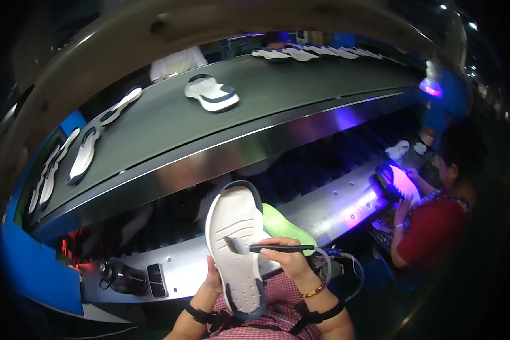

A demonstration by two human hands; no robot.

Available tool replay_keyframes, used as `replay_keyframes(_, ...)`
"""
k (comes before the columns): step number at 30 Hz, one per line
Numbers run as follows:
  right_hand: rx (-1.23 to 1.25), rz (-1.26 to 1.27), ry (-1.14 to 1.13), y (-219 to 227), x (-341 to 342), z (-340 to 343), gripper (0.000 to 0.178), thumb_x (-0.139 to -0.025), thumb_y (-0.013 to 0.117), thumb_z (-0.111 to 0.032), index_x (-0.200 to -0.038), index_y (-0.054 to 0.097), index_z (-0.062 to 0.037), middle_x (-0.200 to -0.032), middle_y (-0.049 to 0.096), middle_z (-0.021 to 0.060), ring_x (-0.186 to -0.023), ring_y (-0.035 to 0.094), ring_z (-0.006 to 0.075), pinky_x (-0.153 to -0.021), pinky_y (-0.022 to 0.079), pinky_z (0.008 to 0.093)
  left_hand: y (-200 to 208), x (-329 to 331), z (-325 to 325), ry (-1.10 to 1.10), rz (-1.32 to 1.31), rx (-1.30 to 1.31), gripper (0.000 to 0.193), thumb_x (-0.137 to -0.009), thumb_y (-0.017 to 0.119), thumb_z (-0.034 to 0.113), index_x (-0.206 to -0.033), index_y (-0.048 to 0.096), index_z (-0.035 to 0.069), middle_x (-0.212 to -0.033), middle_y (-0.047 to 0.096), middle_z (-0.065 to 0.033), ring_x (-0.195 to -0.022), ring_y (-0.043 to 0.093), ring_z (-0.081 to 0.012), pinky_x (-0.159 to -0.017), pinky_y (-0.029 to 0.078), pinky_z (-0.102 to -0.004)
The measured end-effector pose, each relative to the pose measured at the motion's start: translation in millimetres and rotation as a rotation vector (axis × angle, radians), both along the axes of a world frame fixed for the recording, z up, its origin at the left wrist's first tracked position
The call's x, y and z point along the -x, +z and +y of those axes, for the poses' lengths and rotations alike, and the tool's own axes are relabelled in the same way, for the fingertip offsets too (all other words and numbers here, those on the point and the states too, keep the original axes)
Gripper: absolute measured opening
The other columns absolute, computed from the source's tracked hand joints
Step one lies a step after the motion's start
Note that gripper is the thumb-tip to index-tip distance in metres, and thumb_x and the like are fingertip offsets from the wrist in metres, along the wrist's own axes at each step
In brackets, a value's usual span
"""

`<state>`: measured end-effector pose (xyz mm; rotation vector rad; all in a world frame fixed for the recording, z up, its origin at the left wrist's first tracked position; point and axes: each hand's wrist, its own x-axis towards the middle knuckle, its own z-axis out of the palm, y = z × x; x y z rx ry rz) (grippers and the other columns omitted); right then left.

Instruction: Apply adhesive or primer to the inner surface of shoe outsoles using a brush on a production line.

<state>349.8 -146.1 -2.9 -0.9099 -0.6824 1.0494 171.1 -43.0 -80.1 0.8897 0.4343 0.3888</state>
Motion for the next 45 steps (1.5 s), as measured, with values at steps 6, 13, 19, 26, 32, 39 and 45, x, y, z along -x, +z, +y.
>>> replay_keyframes(6,0.026,-0.033,-0.045,0,-4,22,0.022,-0.076,0.062,0.002,-0.098,0.062,0.0058,-0.094,0.065,0.0138,-0.085,0.062,0.0157,-0.08,0.048,0.0245,31,-14,-14,-0.038,-0.419,0.308,0.11,-0.064,0.018,0.087,-0.139,0.019,0.006,-0.13,0.04,-0.0216,-0.113,0.048,-0.0385,-0.093,0.041,-0.0504)
replay_keyframes(13,0.007,-0.124,-0.076,10,-11,57,0.019,-0.077,0.059,0.006,-0.096,0.06,0.0075,-0.094,0.064,0.0165,-0.085,0.063,0.0176,-0.081,0.049,0.026,21,-20,-18,0.011,-0.365,0.344,0.104,-0.069,0.01,0.084,-0.139,0.019,0.007,-0.129,0.042,-0.0203,-0.108,0.051,-0.0381,-0.09,0.043,-0.0495)
replay_keyframes(19,0.024,-0.457,-0.141,19,10,72,0.019,-0.077,0.063,0.0,-0.095,0.063,0.0037,-0.088,0.066,0.0099,-0.077,0.061,0.0105,-0.072,0.048,0.021,15,-26,-14,0.172,-0.303,0.339,0.088,-0.079,0.014,0.075,-0.139,0.024,0.011,-0.133,0.04,-0.014,-0.116,0.046,-0.0302,-0.097,0.037,-0.0445)
replay_keyframes(26,-0.13,-1.041,-0.176,2,45,51,0.02,-0.073,0.065,-0.009,-0.09,0.064,0.0011,-0.086,0.065,0.0176,-0.079,0.065,0.0275,-0.07,0.052,0.0307,5,-24,3,0.295,-0.175,0.352,0.083,-0.081,0.018,0.071,-0.138,0.027,0.012,-0.137,0.036,-0.0103,-0.122,0.039,-0.028,-0.102,0.031,-0.0416)
replay_keyframes(32,0.023,-0.926,0.383,0,34,-21,0.02,-0.074,0.066,-0.01,-0.093,0.066,-0.0026,-0.082,0.067,0.0124,-0.073,0.066,0.0225,-0.066,0.051,0.0291,7,3,35,0.217,-0.391,0.346,0.079,-0.084,0.015,0.066,-0.137,0.03,0.009,-0.136,0.039,-0.0119,-0.122,0.04,-0.0285,-0.103,0.031,-0.0418)
replay_keyframes(39,0.032,-0.65,0.044,62,17,30,0.019,-0.076,0.065,-0.002,-0.094,0.065,0.003,-0.082,0.066,0.0089,-0.07,0.061,0.0099,-0.062,0.049,0.0202,46,-9,1,0.173,-0.321,0.3,0.092,-0.077,0.014,0.077,-0.14,0.02,0.01,-0.14,0.032,-0.0132,-0.123,0.038,-0.0309,-0.102,0.032,-0.0438)
replay_keyframes(45,-0.154,-0.798,0.268,63,36,24,0.02,-0.073,0.066,-0.002,-0.093,0.066,0.0008,-0.09,0.066,0.0129,-0.084,0.064,0.0187,-0.077,0.049,0.0252,56,-15,5,0.089,-0.632,0.481,0.085,-0.081,0.018,0.072,-0.14,0.022,0.009,-0.139,0.033,-0.0141,-0.124,0.038,-0.0292,-0.103,0.031,-0.0416)
